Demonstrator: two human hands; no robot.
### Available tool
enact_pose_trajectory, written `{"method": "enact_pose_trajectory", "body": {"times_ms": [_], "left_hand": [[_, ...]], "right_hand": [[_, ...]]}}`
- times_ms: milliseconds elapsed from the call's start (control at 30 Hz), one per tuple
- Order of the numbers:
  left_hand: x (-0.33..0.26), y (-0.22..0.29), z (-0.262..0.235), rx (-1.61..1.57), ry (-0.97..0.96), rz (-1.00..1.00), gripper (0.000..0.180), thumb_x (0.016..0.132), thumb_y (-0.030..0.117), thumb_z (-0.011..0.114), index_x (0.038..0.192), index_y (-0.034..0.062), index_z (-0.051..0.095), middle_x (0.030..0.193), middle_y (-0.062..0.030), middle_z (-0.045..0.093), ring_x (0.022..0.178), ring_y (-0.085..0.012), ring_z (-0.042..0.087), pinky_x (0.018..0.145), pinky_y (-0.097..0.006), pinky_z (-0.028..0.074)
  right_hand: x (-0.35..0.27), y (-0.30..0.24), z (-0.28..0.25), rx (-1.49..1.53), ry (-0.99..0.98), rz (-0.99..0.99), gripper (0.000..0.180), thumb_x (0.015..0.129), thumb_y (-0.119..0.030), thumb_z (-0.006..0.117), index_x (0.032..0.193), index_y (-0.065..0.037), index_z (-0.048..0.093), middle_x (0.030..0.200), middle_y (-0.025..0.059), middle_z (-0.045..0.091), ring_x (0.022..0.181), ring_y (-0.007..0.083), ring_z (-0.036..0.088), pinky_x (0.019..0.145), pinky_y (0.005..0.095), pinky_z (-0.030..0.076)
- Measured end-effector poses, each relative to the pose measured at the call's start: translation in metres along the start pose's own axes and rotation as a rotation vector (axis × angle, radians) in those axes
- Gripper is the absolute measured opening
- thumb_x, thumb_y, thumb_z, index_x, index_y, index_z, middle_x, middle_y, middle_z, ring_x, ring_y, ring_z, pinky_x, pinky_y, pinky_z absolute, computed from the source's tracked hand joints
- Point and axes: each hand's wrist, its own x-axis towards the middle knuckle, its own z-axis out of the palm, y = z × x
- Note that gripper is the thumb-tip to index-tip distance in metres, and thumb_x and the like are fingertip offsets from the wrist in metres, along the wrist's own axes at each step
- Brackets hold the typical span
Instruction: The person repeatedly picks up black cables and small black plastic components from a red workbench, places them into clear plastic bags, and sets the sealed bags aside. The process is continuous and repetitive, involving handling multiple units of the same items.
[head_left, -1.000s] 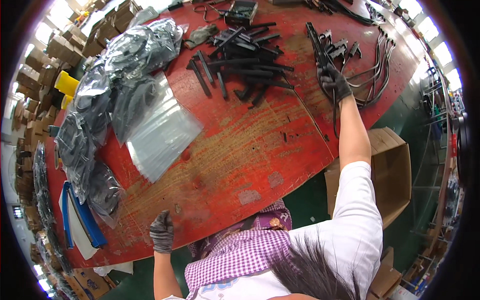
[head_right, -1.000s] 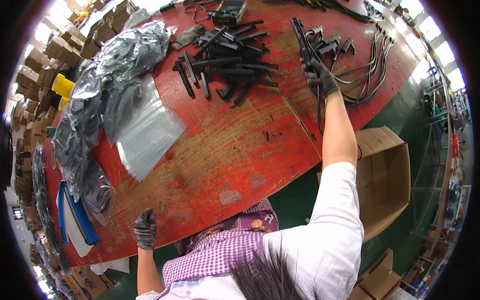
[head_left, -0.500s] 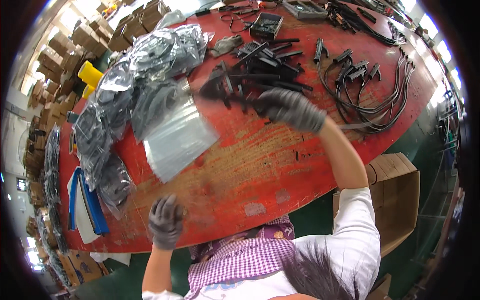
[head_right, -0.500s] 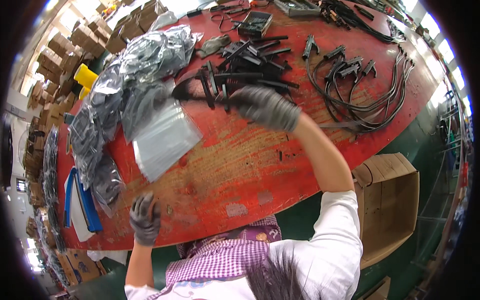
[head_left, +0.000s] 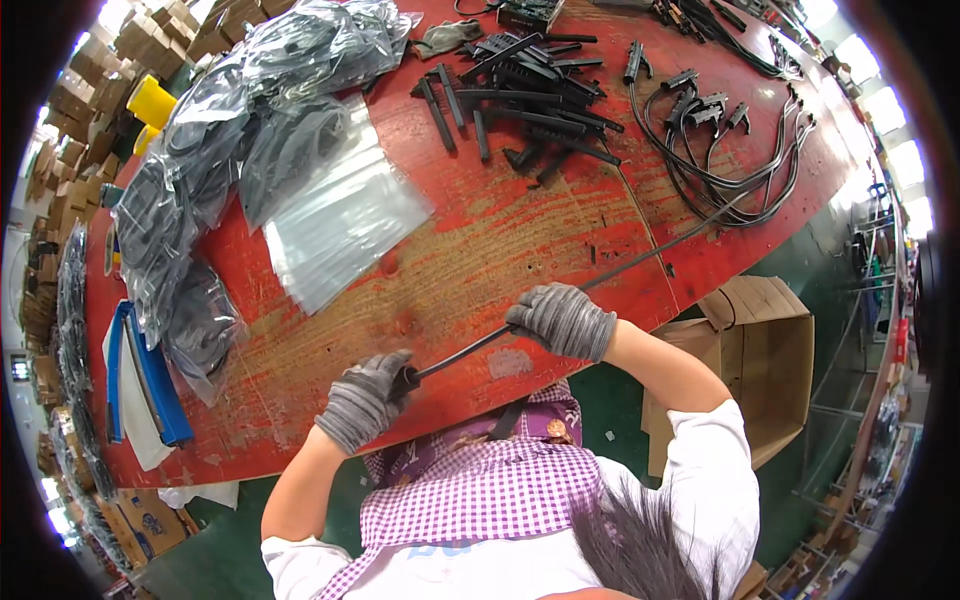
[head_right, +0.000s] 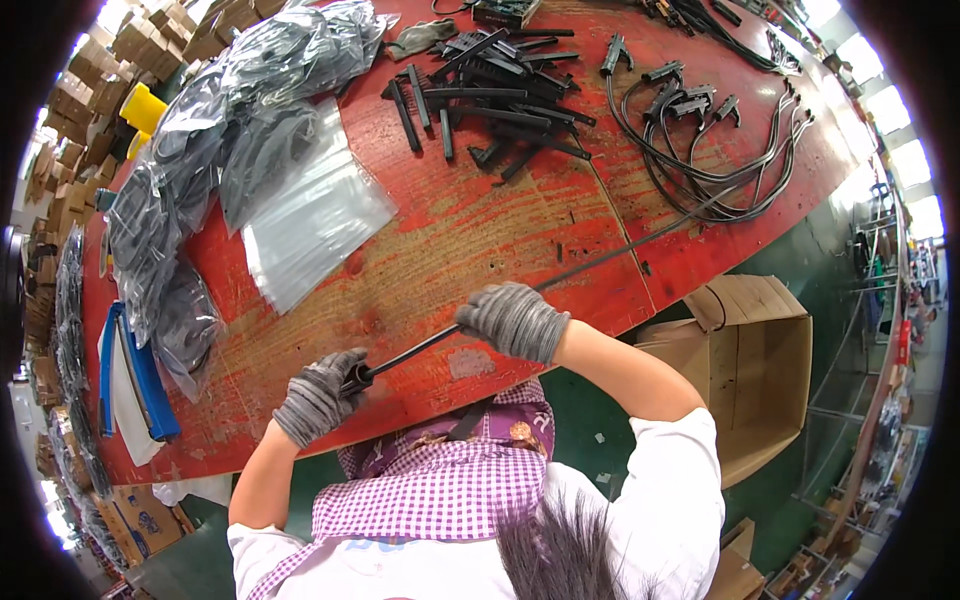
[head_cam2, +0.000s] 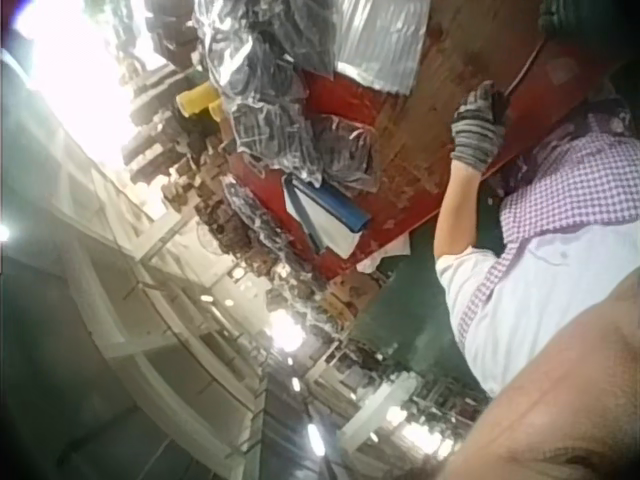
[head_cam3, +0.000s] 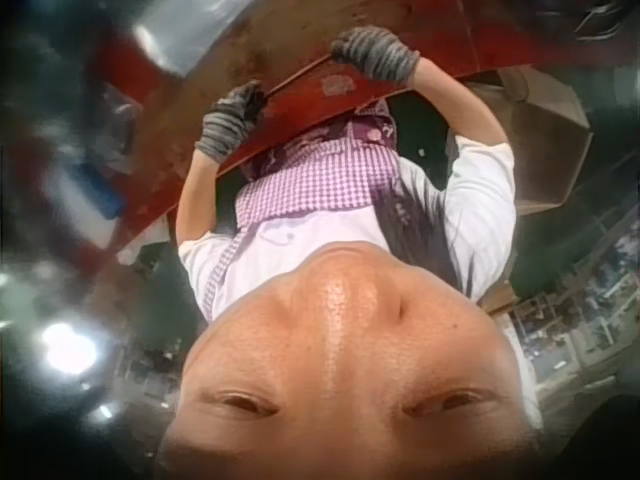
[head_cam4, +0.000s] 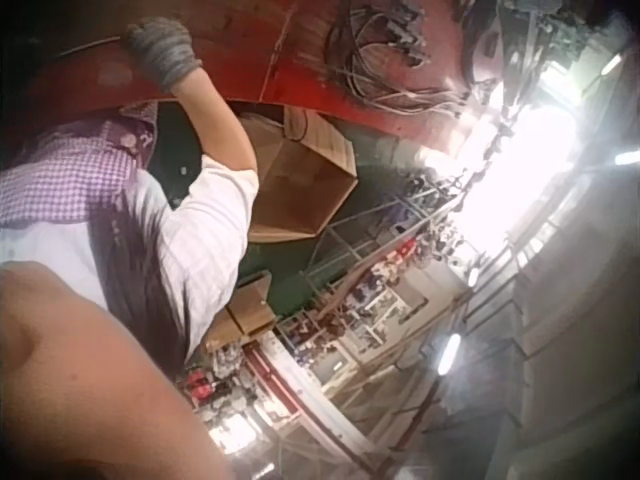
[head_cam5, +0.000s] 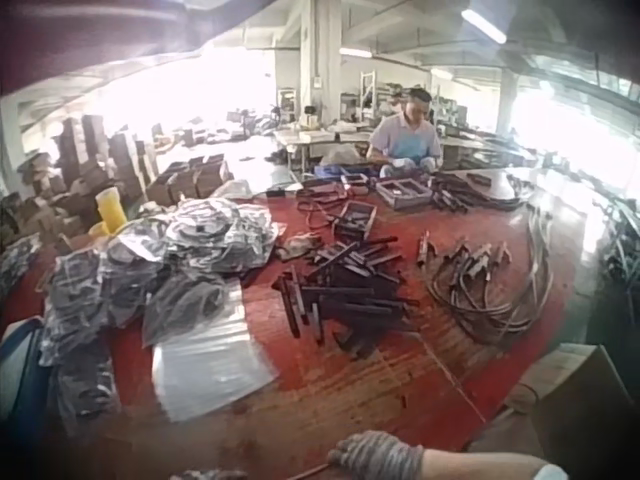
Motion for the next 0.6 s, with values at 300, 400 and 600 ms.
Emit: {"method": "enact_pose_trajectory", "body": {"times_ms": [300,400,600], "left_hand": [[-0.041,-0.039,-0.040,-1.079,0.104,-0.448,0.014,0.091,0.025,0.046,0.089,0.0110,0.046,0.064,0.0006,0.043,0.048,-0.0077,0.043,0.043,-0.025,0.037],[-0.102,-0.115,-0.093,-1.563,0.503,-0.384,0.025,0.094,0.028,0.040,0.073,0.0153,0.044,0.052,0.0067,0.032,0.039,-0.0036,0.033,0.034,-0.023,0.029],[-0.147,-0.149,-0.143,-1.784,0.524,0.039,0.028,0.097,0.026,0.029,0.084,0.0107,0.049,0.048,0.0068,0.025,0.031,-0.0039,0.018,0.027,-0.020,0.017]], "right_hand": [[0.036,-0.001,-0.021,-0.156,0.389,0.095,0.026,0.079,-0.037,0.056,0.072,-0.012,0.057,0.066,0.0087,0.056,0.062,0.0272,0.057,0.055,0.0387,0.046],[-0.009,0.089,-0.014,-0.027,0.397,0.321,0.019,0.080,-0.027,0.057,0.081,-0.009,0.061,0.074,0.0120,0.060,0.072,0.0316,0.057,0.066,0.0410,0.046],[-0.009,0.067,0.007,-0.219,0.213,0.276,0.022,0.082,-0.032,0.054,0.081,-0.011,0.057,0.066,0.0097,0.059,0.062,0.0304,0.058,0.056,0.0404,0.045]]}}
